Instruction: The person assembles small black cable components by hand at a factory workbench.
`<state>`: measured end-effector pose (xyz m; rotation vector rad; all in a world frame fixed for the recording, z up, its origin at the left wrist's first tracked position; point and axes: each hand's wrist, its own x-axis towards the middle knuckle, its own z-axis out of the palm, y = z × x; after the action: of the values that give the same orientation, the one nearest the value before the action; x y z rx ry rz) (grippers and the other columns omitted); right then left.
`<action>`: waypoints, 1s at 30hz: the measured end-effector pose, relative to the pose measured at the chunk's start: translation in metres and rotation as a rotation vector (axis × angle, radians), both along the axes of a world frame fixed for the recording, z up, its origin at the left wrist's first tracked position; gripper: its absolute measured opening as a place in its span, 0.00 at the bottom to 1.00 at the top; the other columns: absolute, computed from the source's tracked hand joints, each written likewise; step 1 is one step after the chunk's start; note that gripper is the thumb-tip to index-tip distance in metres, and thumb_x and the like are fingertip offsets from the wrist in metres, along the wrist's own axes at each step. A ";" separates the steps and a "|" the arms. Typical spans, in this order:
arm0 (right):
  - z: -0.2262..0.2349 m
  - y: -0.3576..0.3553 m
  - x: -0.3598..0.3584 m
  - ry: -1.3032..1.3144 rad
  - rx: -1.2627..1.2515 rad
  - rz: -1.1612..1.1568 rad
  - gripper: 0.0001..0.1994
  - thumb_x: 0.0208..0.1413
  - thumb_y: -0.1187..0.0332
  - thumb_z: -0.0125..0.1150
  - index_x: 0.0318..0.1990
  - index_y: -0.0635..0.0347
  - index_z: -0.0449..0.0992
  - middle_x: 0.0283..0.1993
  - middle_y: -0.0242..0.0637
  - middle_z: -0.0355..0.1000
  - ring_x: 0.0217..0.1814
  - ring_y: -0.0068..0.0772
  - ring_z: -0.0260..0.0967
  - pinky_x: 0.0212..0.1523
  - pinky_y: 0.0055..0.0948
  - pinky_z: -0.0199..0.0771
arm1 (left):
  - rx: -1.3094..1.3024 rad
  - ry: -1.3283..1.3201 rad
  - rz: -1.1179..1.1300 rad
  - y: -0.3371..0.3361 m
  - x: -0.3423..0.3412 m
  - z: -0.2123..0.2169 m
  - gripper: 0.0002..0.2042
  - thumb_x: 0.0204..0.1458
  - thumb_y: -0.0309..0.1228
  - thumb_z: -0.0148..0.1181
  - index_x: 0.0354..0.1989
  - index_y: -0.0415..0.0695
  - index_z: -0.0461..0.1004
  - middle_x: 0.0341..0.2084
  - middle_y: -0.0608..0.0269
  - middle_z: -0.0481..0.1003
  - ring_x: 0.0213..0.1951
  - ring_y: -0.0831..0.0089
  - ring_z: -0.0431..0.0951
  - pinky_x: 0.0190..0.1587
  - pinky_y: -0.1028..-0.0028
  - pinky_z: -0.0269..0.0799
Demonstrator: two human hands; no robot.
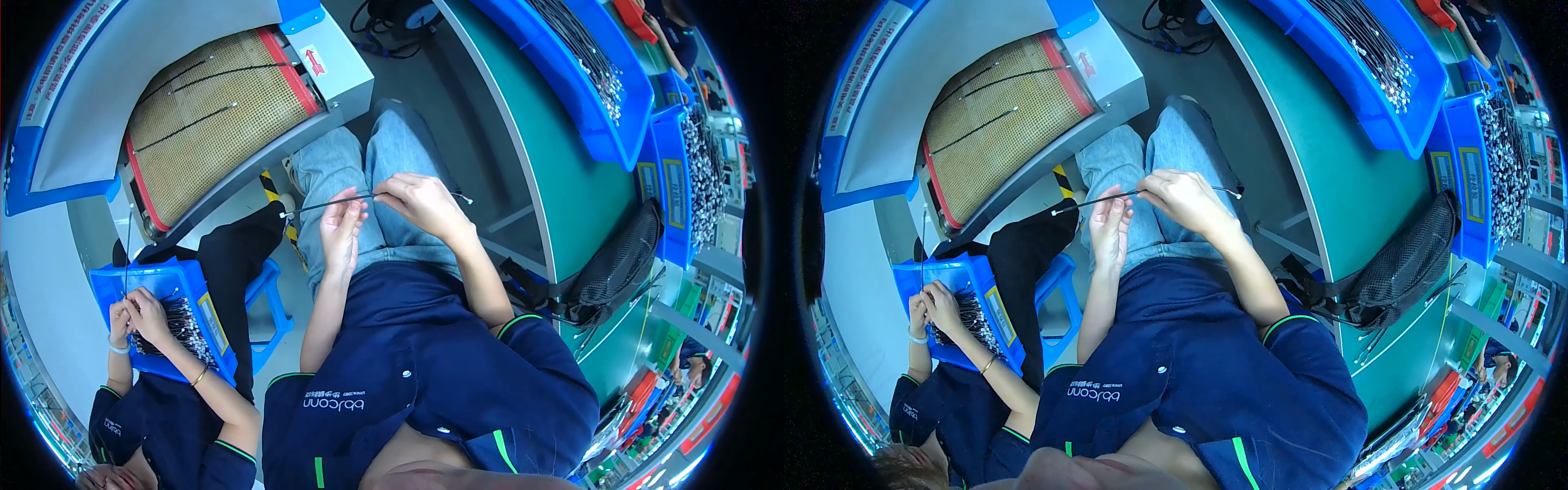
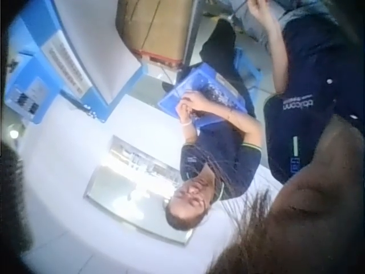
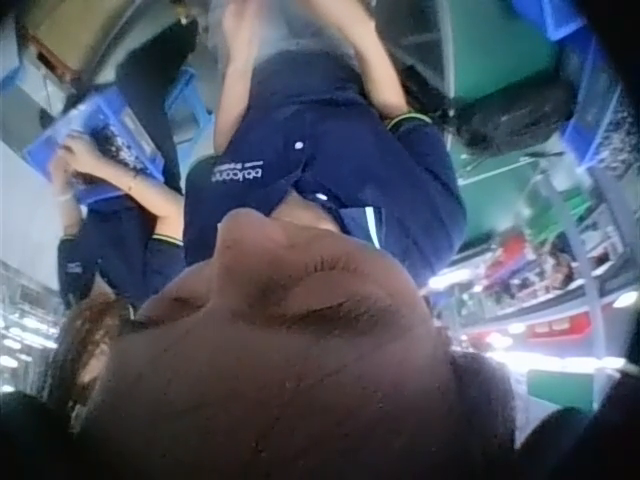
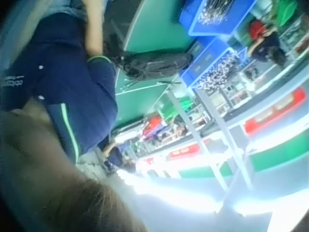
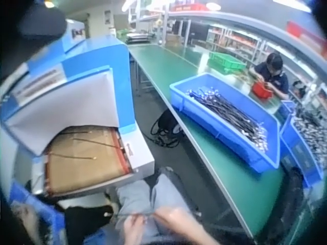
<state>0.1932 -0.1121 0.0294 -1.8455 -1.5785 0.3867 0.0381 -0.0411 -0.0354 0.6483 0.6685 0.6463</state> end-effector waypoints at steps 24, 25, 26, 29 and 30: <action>0.003 -0.026 0.028 0.240 -0.049 -0.179 0.04 0.50 0.73 0.62 0.35 0.60 0.76 0.32 0.36 0.72 0.34 0.33 0.72 0.33 0.27 0.73 | 0.017 0.074 0.273 0.032 -0.038 -0.024 0.07 0.56 0.24 0.55 0.42 0.36 0.74 0.36 0.63 0.75 0.35 0.81 0.75 0.39 0.83 0.73; 0.004 -0.026 0.028 0.234 -0.048 -0.174 0.04 0.50 0.74 0.62 0.34 0.60 0.76 0.31 0.36 0.72 0.33 0.33 0.72 0.33 0.27 0.73 | 0.025 0.068 0.276 0.032 -0.039 -0.024 0.07 0.56 0.24 0.55 0.42 0.36 0.74 0.36 0.63 0.75 0.35 0.81 0.75 0.39 0.83 0.73; 0.002 -0.026 0.028 0.235 -0.048 -0.174 0.04 0.50 0.74 0.62 0.34 0.60 0.76 0.31 0.36 0.72 0.33 0.33 0.72 0.33 0.27 0.73 | 0.033 0.063 0.279 0.032 -0.039 -0.024 0.08 0.56 0.24 0.55 0.42 0.36 0.74 0.36 0.63 0.75 0.35 0.81 0.75 0.39 0.83 0.74; -0.002 -0.027 0.030 0.158 0.065 -0.141 0.03 0.49 0.75 0.62 0.33 0.60 0.76 0.31 0.36 0.72 0.33 0.32 0.72 0.34 0.27 0.73 | 0.041 0.064 0.271 0.032 -0.039 -0.021 0.08 0.56 0.23 0.55 0.42 0.36 0.74 0.36 0.63 0.75 0.35 0.81 0.75 0.39 0.83 0.73; -0.002 -0.026 0.030 0.168 0.040 -0.154 0.03 0.49 0.75 0.62 0.32 0.60 0.76 0.31 0.36 0.71 0.33 0.32 0.72 0.33 0.27 0.73 | 0.041 0.065 0.271 0.033 -0.040 -0.021 0.08 0.56 0.23 0.55 0.42 0.36 0.74 0.36 0.63 0.75 0.35 0.81 0.75 0.39 0.83 0.73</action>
<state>0.2230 -0.1385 0.0277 -1.8394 -1.3135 0.4251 -0.0018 -0.0083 -0.0561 0.6236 0.8137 0.8942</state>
